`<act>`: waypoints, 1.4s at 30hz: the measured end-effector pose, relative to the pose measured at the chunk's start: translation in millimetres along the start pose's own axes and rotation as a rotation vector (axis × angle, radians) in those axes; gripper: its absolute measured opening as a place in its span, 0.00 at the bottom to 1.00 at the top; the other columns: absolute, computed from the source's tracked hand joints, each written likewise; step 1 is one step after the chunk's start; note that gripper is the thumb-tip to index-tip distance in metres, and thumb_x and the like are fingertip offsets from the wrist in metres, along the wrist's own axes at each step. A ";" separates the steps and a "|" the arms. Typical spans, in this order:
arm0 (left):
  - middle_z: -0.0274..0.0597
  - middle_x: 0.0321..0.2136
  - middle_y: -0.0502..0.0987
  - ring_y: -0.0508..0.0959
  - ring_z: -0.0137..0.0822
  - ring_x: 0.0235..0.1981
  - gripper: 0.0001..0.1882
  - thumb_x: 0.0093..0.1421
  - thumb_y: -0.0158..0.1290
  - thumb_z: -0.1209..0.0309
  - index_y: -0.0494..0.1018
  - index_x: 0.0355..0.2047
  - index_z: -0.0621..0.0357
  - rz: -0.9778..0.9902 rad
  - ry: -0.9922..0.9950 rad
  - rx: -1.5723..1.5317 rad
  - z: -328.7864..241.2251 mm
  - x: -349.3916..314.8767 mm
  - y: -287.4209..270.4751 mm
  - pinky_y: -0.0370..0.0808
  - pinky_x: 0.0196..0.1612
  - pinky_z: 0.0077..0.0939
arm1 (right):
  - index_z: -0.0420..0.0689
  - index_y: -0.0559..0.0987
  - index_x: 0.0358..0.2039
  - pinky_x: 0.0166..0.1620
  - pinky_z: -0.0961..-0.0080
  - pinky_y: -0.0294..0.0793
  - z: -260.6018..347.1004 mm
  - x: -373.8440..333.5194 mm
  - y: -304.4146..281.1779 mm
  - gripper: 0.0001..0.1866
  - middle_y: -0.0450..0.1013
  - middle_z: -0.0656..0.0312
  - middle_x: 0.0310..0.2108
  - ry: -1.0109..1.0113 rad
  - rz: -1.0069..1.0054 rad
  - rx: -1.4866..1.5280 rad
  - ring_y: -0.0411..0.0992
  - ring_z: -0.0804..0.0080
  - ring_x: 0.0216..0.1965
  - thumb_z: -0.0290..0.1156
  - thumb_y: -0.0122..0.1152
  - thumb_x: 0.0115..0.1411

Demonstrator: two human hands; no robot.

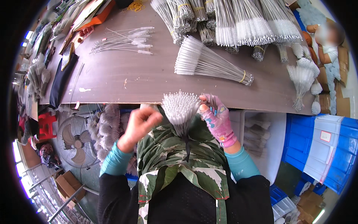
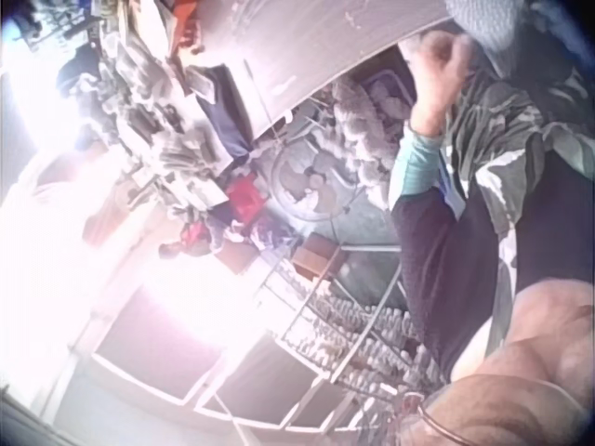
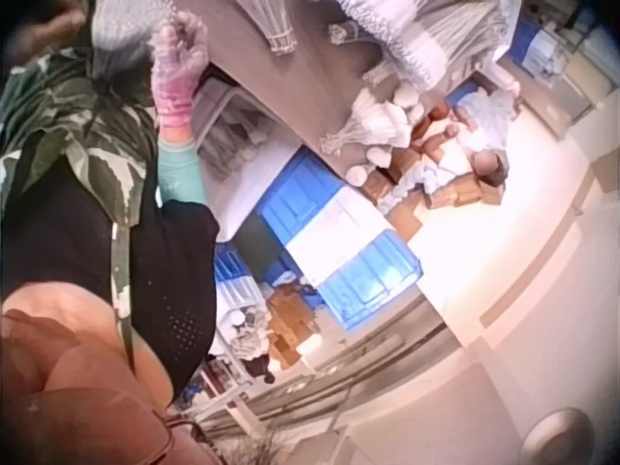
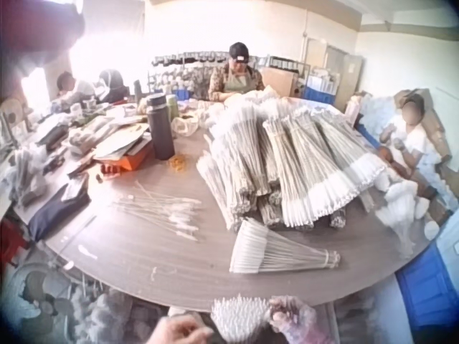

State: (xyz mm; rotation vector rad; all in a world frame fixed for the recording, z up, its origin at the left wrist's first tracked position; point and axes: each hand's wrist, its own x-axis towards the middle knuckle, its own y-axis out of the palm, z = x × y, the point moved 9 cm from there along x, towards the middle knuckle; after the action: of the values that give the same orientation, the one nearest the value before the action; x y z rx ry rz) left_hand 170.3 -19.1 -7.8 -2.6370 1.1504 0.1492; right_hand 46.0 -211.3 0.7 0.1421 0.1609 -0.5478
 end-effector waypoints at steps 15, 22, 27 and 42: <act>0.42 0.40 0.76 0.74 0.32 0.42 0.28 0.44 0.67 0.69 0.70 0.45 0.65 -0.113 -0.065 -0.428 59.8 -2.4 89.3 0.70 0.47 0.26 | 0.40 0.74 0.45 0.31 0.85 0.69 -3.2 4.0 16.0 0.13 0.73 0.66 0.41 0.068 0.054 -0.148 0.67 0.84 0.31 0.28 0.53 0.60; 0.38 0.39 0.78 0.75 0.28 0.40 0.23 0.46 0.65 0.72 0.73 0.43 0.64 -0.100 -0.001 -0.514 63.4 -4.3 79.1 0.71 0.46 0.24 | 0.38 0.72 0.47 0.32 0.85 0.68 4.4 -3.4 14.5 0.16 0.74 0.65 0.40 0.043 0.148 -0.146 0.67 0.84 0.29 0.23 0.52 0.58; 0.37 0.38 0.78 0.75 0.28 0.39 0.21 0.47 0.65 0.73 0.74 0.42 0.62 -0.069 0.016 -0.489 65.5 -2.8 79.4 0.71 0.45 0.24 | 0.39 0.72 0.46 0.32 0.88 0.65 7.5 -7.5 18.5 0.14 0.71 0.69 0.36 0.058 0.154 -0.128 0.63 0.87 0.28 0.20 0.50 0.58; 0.36 0.38 0.77 0.75 0.27 0.40 0.21 0.48 0.64 0.74 0.73 0.43 0.62 0.002 -0.004 -0.583 60.6 -2.2 84.3 0.70 0.46 0.23 | 0.38 0.72 0.47 0.30 0.86 0.67 9.9 -10.2 14.1 0.18 0.72 0.66 0.38 0.044 0.113 -0.135 0.65 0.85 0.28 0.25 0.57 0.54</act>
State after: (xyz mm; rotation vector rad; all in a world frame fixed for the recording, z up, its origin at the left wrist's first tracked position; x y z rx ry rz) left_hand 107.7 -55.8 -82.0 -3.1221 1.2580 0.5672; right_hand 46.0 -196.0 13.6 0.0315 0.2311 -0.4195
